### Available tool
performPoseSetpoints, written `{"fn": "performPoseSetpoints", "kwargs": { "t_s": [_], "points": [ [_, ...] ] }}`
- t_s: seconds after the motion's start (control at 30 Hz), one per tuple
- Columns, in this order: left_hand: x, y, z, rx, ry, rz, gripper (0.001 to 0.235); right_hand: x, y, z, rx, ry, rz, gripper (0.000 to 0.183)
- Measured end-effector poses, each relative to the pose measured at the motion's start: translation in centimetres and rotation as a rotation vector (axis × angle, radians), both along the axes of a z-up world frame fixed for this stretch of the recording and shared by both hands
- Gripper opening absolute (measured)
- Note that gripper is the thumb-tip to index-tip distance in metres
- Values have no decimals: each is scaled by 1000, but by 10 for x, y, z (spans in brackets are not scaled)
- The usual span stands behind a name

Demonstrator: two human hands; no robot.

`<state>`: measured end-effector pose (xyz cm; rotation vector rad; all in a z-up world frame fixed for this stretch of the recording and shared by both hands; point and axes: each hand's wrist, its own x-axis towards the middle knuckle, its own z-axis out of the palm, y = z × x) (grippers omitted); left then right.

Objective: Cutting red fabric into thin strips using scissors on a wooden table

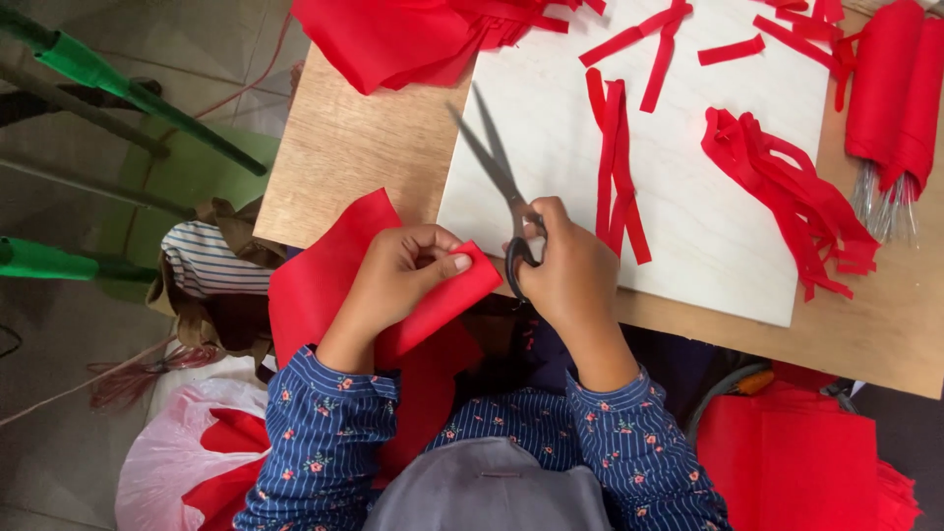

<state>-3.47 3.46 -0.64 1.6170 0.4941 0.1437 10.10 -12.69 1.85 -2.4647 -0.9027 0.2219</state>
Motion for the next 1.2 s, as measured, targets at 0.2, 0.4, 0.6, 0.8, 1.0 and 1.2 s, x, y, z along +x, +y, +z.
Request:
{"fn": "performPoseSetpoints", "kwargs": {
  "t_s": [0.2, 0.4, 0.6, 0.8, 1.0, 1.2],
  "points": [
    [-10, 13, 0, 306, 246, 155, 17, -9, -20, -6, -34, 149, 88, 37],
    [-13, 9, 5, 114, 68, 74, 15, -22, -59, -6, 325, 723, 109, 40],
    [-16, -3, 34, 80, -91, -80, 16, -35, -47, -21, 697, 793, 92, 50],
    [-24, -8, 60, 226, -53, -118, 13, -46, -31, -21, 711, 644, 116, 42],
    [-12, -30, 72, 581, 409, -104, 21, -55, -29, -42, 781, 588, 28, 40],
    [8, -28, 30, 415, 77, -17, 15, -39, -29, -59, 821, 615, -71, 41]
  ]
}}
